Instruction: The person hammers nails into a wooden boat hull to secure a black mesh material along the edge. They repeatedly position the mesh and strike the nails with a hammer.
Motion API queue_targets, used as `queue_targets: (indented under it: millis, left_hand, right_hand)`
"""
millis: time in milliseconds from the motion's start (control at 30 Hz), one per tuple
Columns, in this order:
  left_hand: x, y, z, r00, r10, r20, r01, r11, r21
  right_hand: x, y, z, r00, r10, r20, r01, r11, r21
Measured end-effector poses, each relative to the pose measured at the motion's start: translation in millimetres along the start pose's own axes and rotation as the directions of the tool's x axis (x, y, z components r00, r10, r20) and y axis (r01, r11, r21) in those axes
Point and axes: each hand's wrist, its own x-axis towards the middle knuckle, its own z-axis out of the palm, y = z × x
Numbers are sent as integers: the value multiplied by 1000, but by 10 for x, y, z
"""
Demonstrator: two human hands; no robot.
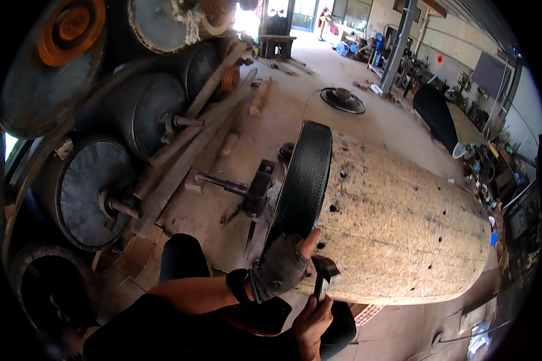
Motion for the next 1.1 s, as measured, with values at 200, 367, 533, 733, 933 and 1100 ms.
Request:
queue_targets:
  millis: [200, 367, 533, 733, 933, 1100]
  left_hand:
    - [9, -2, 43, 1000, -3, 16, 1, 995, 101]
    - [-35, -50, 1, 997, 49, -56, -47, 999, 25]
    - [-443, -24, -376, 986, 146, 75, -146, 989, -7]
    - [-1292, -280, -289, 660, 72, 748, -113, 994, 4]
    - [-1647, -295, -86, 591, -28, 806, -152, 977, 146]
    - [-1658, -299, -47, 628, 53, 776, -179, 981, 78]
  right_hand:
    - [-3, 47, 10, 992, 111, 62, -107, 992, -70]
    - [18, -30, 57, 997, 0, 81, 11, 991, -135]
    - [-140, 195, 114, 951, -198, -236, 201, 980, -11]
    - [-94, 104, 125, 1000, -8, -7, 8, 997, 77]
    - [-73, 140, 304, 998, -25, -53, 20, 996, -89]
    - [-212, 77, 308, 947, -35, -319, 136, 944, 299]
